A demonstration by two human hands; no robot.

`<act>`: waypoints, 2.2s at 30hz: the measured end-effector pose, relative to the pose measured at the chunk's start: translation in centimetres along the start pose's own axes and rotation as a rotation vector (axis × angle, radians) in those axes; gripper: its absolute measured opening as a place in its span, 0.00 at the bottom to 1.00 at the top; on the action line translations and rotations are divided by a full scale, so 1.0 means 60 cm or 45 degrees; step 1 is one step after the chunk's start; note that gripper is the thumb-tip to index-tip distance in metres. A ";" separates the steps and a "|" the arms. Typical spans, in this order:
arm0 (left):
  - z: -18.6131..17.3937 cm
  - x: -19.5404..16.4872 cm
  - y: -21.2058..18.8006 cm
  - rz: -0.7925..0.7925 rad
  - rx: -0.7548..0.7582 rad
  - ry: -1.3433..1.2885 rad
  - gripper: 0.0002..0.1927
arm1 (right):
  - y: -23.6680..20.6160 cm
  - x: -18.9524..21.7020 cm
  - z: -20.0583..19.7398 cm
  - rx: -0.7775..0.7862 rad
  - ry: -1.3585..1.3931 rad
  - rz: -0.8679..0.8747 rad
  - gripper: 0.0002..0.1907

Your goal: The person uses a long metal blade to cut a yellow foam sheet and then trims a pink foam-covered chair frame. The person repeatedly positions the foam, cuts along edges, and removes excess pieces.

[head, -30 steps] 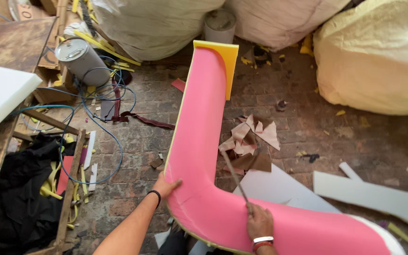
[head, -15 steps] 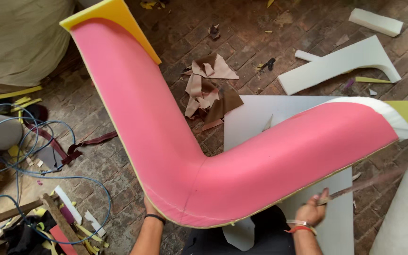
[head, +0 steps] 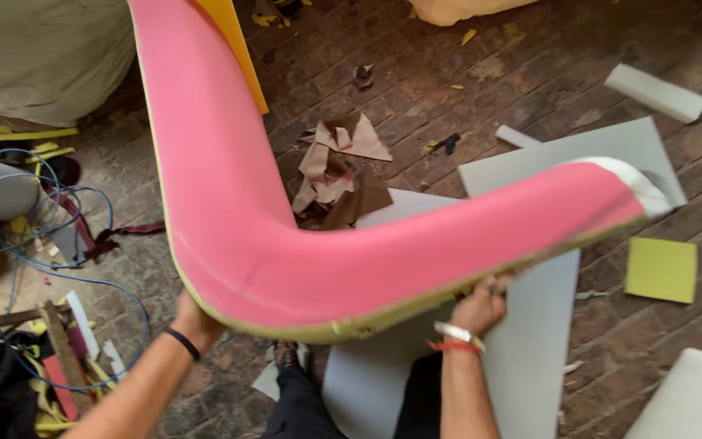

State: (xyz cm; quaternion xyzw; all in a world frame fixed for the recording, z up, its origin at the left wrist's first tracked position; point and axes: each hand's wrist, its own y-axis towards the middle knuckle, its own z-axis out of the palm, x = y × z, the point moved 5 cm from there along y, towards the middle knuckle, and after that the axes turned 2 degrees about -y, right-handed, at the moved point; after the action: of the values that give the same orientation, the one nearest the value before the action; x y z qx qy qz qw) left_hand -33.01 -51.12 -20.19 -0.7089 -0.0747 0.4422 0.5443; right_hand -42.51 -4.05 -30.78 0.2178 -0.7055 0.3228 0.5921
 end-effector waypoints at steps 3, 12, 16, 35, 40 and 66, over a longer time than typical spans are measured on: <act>0.090 -0.062 -0.030 0.032 0.302 0.033 0.34 | 0.073 0.071 0.036 0.126 -0.289 0.061 0.22; 0.124 -0.194 0.070 1.518 -0.131 -0.008 0.32 | 0.031 0.111 0.172 0.053 -0.299 -0.381 0.27; 0.100 -0.242 0.043 1.971 0.069 0.712 0.23 | 0.021 0.092 0.207 -0.149 0.002 -0.452 0.25; 0.115 -0.198 0.065 2.053 -0.576 1.298 0.27 | 0.193 0.233 0.502 0.216 -0.493 -0.554 0.19; 0.168 -0.102 0.038 1.802 0.229 1.383 0.25 | 0.249 0.227 0.445 0.429 -0.697 -0.790 0.18; -0.285 -0.669 0.845 0.267 0.567 -0.352 0.24 | -0.363 0.037 0.588 0.584 -1.349 -1.078 0.25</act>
State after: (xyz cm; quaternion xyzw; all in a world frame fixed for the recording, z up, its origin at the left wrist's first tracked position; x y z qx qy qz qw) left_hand -63.94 -106.88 -40.49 -0.5086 0.0245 0.5942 0.6227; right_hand -52.46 -44.22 -27.50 0.7194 -0.6675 0.0561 0.1838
